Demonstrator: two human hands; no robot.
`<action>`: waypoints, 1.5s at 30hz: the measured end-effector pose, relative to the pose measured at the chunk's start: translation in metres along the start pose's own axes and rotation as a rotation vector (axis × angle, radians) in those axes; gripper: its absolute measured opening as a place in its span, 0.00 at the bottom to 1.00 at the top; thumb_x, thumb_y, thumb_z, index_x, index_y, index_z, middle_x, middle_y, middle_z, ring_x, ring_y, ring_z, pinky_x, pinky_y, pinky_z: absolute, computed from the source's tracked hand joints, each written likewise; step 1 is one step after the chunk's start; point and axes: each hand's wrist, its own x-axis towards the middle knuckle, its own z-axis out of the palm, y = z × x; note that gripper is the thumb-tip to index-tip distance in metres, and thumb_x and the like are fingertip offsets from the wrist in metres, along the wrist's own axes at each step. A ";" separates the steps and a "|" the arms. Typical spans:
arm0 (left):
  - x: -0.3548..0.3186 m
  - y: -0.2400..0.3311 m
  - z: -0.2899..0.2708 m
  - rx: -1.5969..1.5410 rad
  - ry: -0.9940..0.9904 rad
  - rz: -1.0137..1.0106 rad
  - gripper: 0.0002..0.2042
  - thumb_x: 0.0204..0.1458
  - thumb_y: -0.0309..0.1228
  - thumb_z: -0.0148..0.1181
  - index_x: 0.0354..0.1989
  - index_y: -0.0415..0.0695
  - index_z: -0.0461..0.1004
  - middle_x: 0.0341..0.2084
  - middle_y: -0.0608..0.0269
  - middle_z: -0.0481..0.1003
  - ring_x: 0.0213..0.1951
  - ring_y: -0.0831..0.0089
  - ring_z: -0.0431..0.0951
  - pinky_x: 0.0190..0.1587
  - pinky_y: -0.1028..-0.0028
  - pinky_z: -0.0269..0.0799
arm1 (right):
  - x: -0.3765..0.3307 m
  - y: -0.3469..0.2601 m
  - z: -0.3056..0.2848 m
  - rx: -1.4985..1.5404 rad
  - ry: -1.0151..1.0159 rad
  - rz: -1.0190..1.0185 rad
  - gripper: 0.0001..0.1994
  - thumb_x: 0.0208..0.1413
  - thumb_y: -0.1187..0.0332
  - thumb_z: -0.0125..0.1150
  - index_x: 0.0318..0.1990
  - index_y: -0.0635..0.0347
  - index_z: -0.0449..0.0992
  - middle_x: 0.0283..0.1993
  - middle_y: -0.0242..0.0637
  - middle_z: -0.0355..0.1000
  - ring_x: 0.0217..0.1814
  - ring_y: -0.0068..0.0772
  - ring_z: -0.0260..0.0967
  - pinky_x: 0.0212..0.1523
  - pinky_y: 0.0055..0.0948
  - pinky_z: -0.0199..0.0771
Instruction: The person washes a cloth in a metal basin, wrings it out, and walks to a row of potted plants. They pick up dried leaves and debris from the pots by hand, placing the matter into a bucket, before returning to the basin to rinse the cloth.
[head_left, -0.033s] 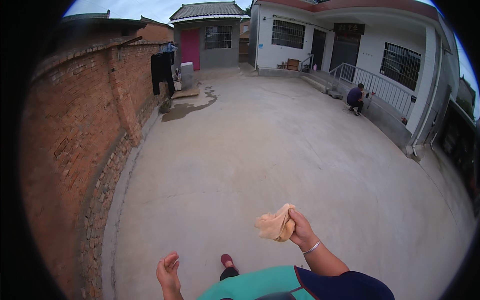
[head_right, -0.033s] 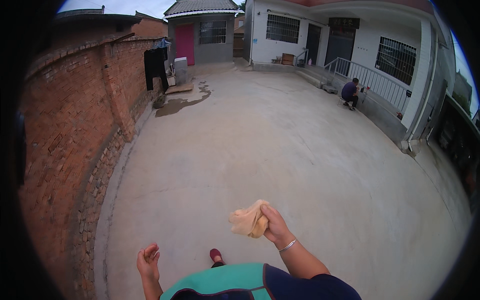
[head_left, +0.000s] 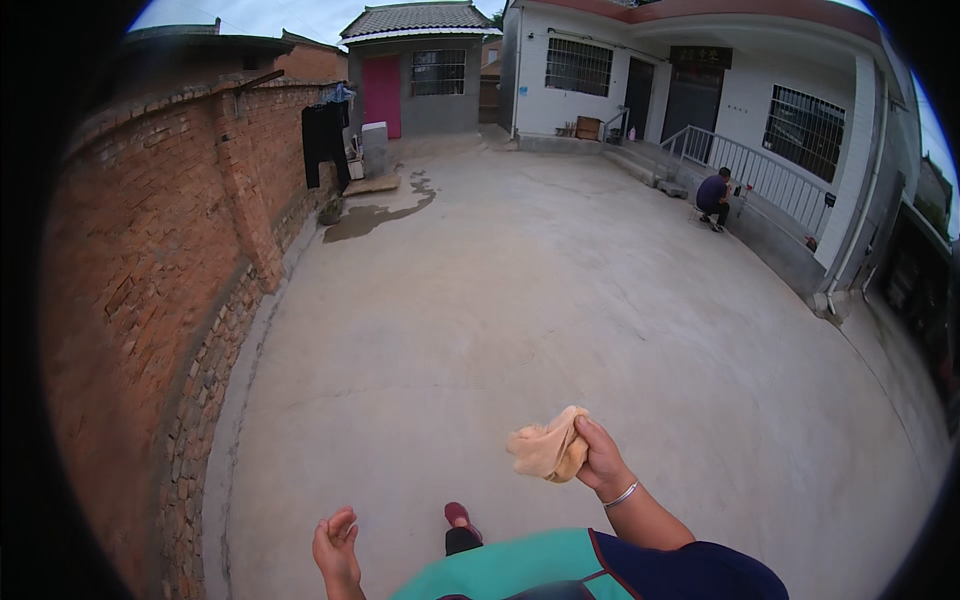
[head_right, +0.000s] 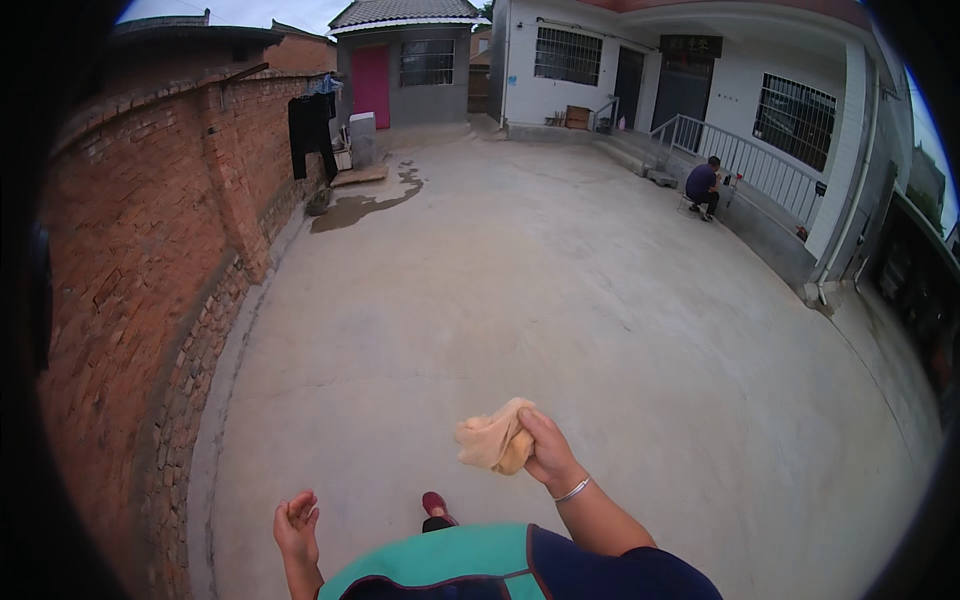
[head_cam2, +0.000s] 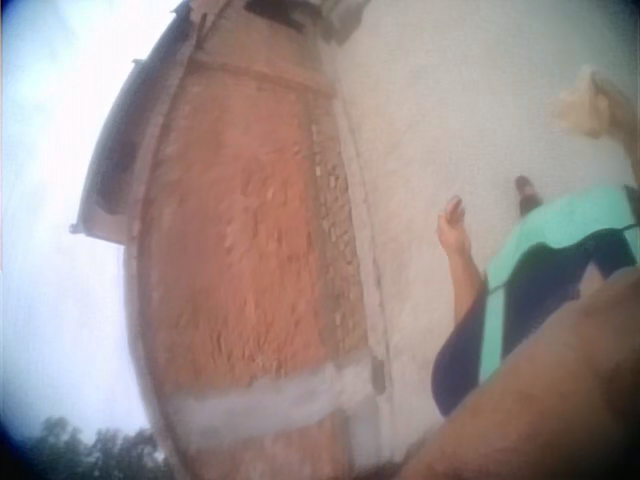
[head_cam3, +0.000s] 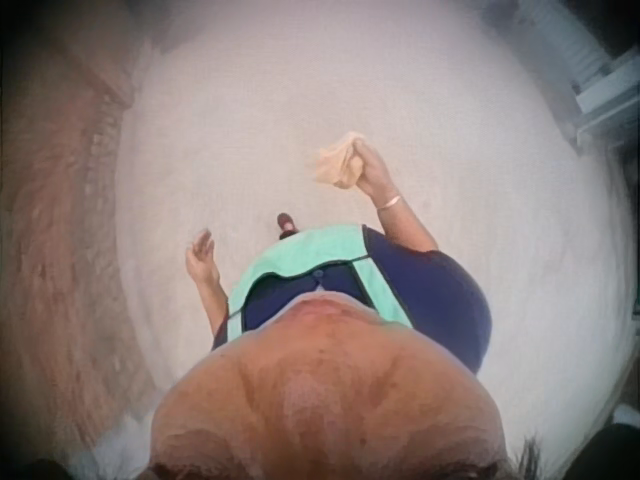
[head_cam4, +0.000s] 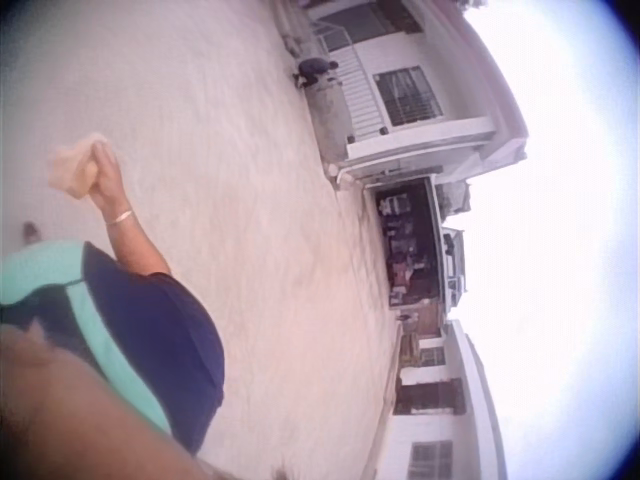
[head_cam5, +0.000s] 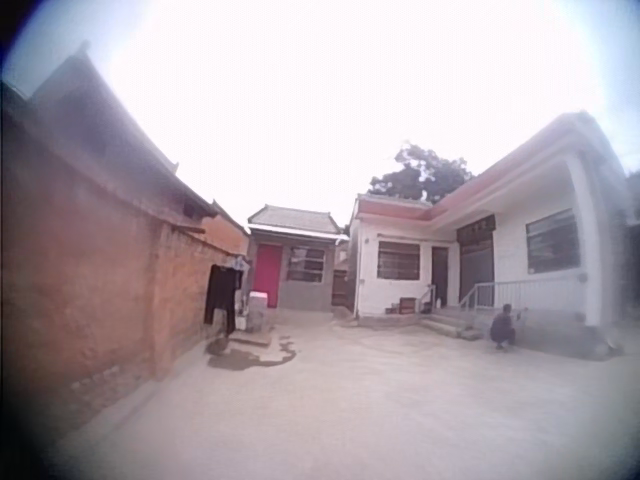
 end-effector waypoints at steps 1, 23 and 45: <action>0.028 -0.008 0.001 -0.005 0.028 -0.020 0.22 0.57 0.40 0.34 0.34 0.38 0.74 0.43 0.57 0.73 0.45 0.70 0.70 0.49 0.70 0.61 | 0.036 0.008 -0.009 -0.003 0.024 0.025 0.15 0.60 0.63 0.44 0.47 0.66 0.65 0.47 0.41 0.68 0.48 0.33 0.68 0.50 0.32 0.69; 0.735 -0.016 0.416 0.179 -0.376 -0.181 0.22 0.58 0.37 0.32 0.37 0.36 0.75 0.41 0.53 0.74 0.49 0.67 0.70 0.53 0.69 0.61 | 0.701 -0.054 -0.183 0.087 0.379 -0.175 0.18 0.62 0.60 0.37 0.48 0.66 0.64 0.50 0.44 0.66 0.52 0.40 0.65 0.55 0.39 0.65; 1.465 0.027 0.723 0.139 -0.340 -0.023 0.22 0.57 0.36 0.31 0.35 0.36 0.75 0.37 0.54 0.75 0.42 0.68 0.73 0.48 0.69 0.66 | 1.469 -0.084 -0.256 0.065 0.290 -0.088 0.17 0.57 0.63 0.44 0.49 0.66 0.65 0.49 0.46 0.67 0.53 0.42 0.65 0.56 0.40 0.64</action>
